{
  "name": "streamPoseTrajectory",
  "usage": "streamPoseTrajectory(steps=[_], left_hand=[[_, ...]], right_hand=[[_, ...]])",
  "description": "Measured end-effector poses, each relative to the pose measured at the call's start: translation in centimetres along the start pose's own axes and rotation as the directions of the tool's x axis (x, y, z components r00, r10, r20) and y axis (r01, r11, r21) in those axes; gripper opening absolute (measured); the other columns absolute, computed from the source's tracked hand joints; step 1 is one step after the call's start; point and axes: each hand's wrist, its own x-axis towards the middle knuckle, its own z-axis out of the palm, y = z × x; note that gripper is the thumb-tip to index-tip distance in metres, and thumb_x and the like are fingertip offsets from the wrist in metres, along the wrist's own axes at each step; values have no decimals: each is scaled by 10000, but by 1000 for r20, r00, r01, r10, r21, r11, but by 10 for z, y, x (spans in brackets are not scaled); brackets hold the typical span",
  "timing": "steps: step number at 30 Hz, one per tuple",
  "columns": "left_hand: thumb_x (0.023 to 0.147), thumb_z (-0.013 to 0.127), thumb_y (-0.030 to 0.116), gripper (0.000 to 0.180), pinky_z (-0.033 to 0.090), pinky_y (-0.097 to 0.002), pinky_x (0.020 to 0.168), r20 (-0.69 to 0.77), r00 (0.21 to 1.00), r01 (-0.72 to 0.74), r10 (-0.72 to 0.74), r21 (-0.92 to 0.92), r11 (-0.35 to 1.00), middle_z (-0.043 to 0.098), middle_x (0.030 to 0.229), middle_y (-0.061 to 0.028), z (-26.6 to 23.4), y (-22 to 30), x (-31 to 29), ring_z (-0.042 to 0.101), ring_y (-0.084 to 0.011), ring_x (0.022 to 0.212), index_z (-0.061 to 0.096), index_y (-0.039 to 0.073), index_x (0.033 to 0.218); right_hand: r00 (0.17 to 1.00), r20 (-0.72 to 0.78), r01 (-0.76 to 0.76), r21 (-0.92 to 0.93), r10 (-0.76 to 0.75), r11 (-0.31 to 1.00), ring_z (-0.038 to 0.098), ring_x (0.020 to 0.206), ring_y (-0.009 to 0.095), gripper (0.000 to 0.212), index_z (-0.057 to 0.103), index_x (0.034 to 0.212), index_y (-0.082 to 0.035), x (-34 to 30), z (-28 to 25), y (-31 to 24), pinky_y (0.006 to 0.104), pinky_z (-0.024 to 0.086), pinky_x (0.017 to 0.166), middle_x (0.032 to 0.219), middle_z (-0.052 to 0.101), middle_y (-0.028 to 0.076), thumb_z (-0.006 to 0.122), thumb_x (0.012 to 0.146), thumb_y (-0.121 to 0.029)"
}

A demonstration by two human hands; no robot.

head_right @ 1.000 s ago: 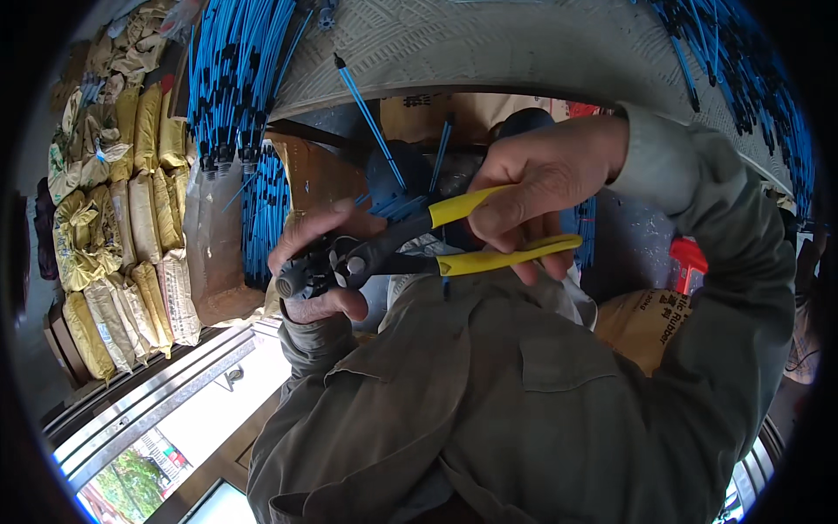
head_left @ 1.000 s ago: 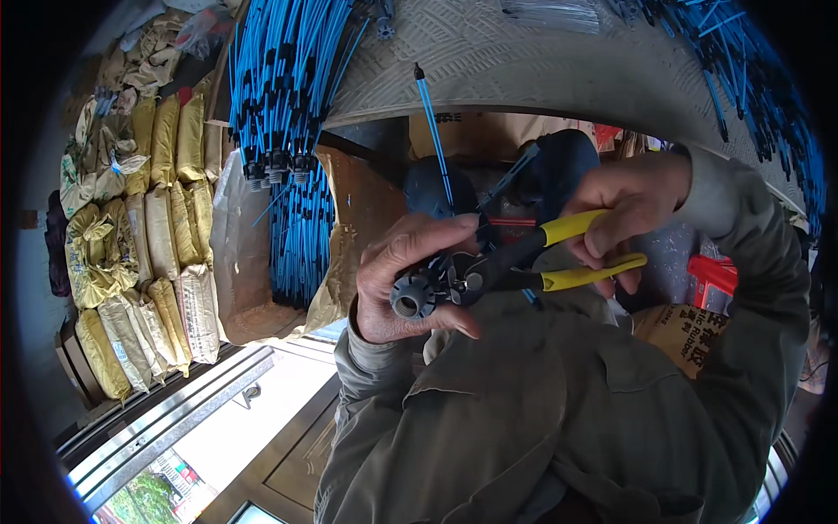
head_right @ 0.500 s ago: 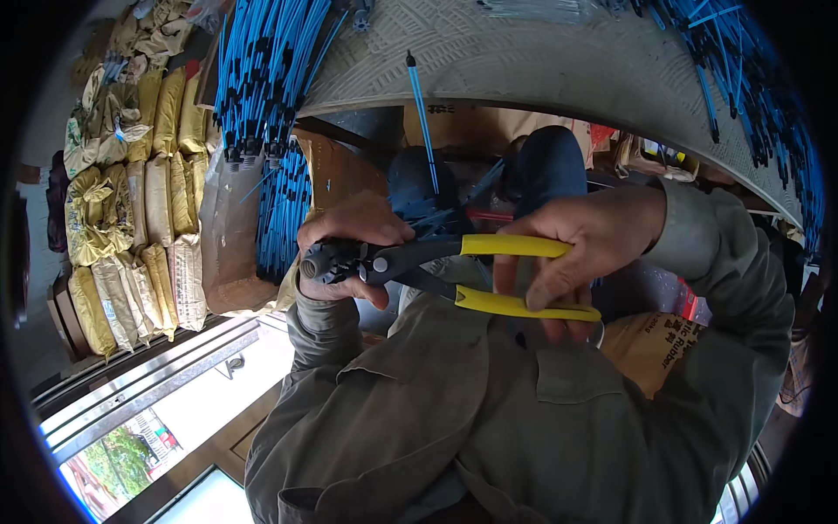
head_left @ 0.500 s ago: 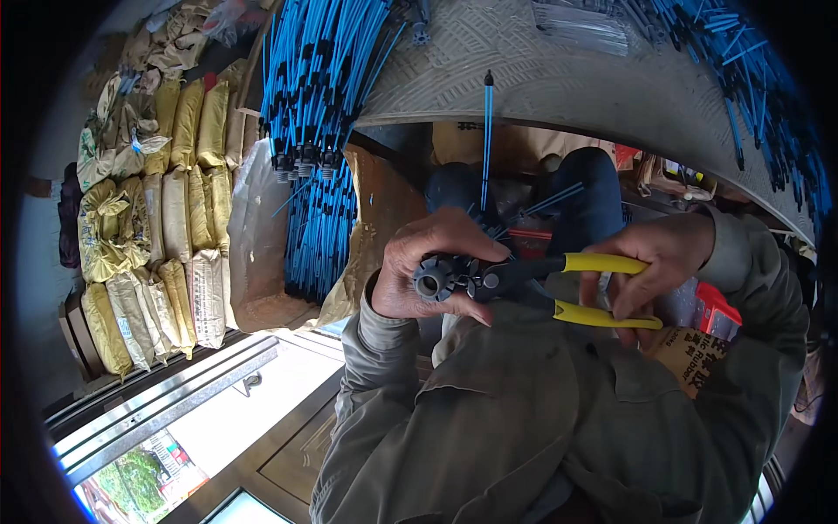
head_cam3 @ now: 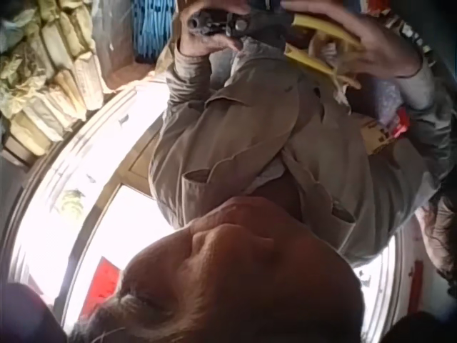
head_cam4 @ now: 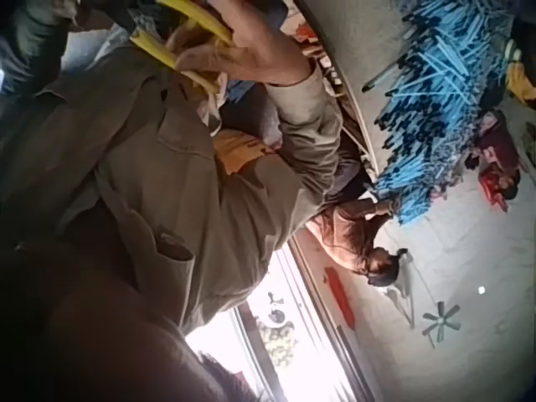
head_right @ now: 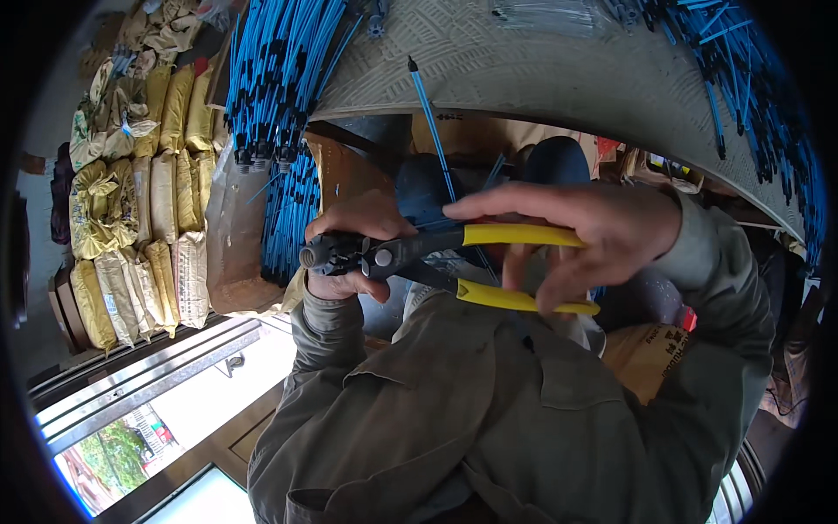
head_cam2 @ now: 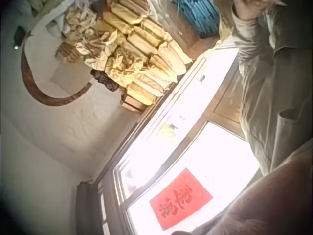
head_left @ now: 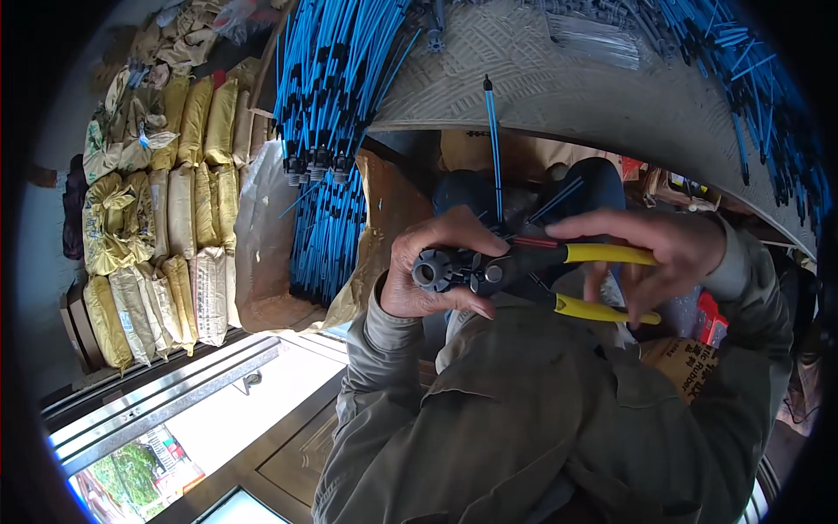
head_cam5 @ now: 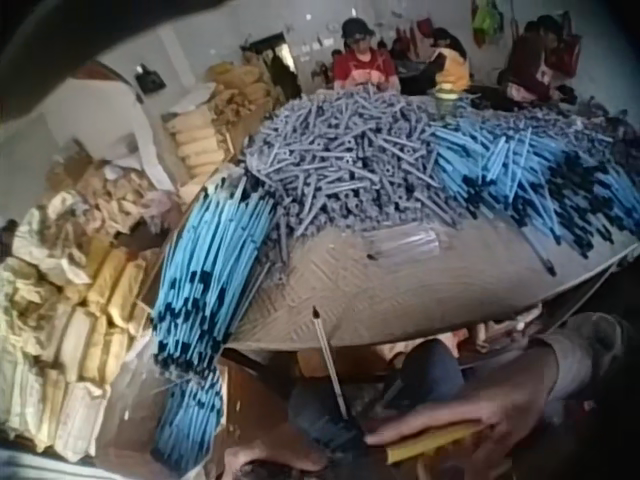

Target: The person assembles plastic connectors onto blue wire bundles, then crimps the components using a crimping tool.

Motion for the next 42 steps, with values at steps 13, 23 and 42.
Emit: streamPoseTrajectory(steps=[13, 23, 42], left_hand=[[533, 862, 205, 566, 427, -283, 723, -315, 949, 10, -2, 23, 1000, 612, 900, -92, 20, 8, -3, 555, -160, 792, 590, -2, 984], [586, 842, 170, 497, 407, -259, 710, -426, 904, 72, -39, 60, 996, 589, 872, -69, 20, 17, -7, 522, -133, 769, 586, -15, 970], [534, 863, 241, 542, 423, -306, 710, -419, 880, 182, -225, -141, 973, 583, 877, -87, 12, 15, -18, 522, -179, 785, 518, 30, 895]], right_hand=[[954, -269, -84, -660, -130, 747, 549, 846, 262, 425, 596, 1053, -73, 9, 16, -7, 376, 469, 688, 1017, 474, 117, 705, 664, -205], [917, -348, 33, -419, -193, 908, 558, 779, 268, 295, 521, 850, 4, 35, 59, 37, 366, 473, 629, 923, 478, 143, 661, 665, -178], [890, 380, -386, 340, 250, 858, 606, 549, 243, 261, 420, 999, -45, 47, -31, -5, 336, 442, 486, 701, 583, 102, 574, 877, -216]])
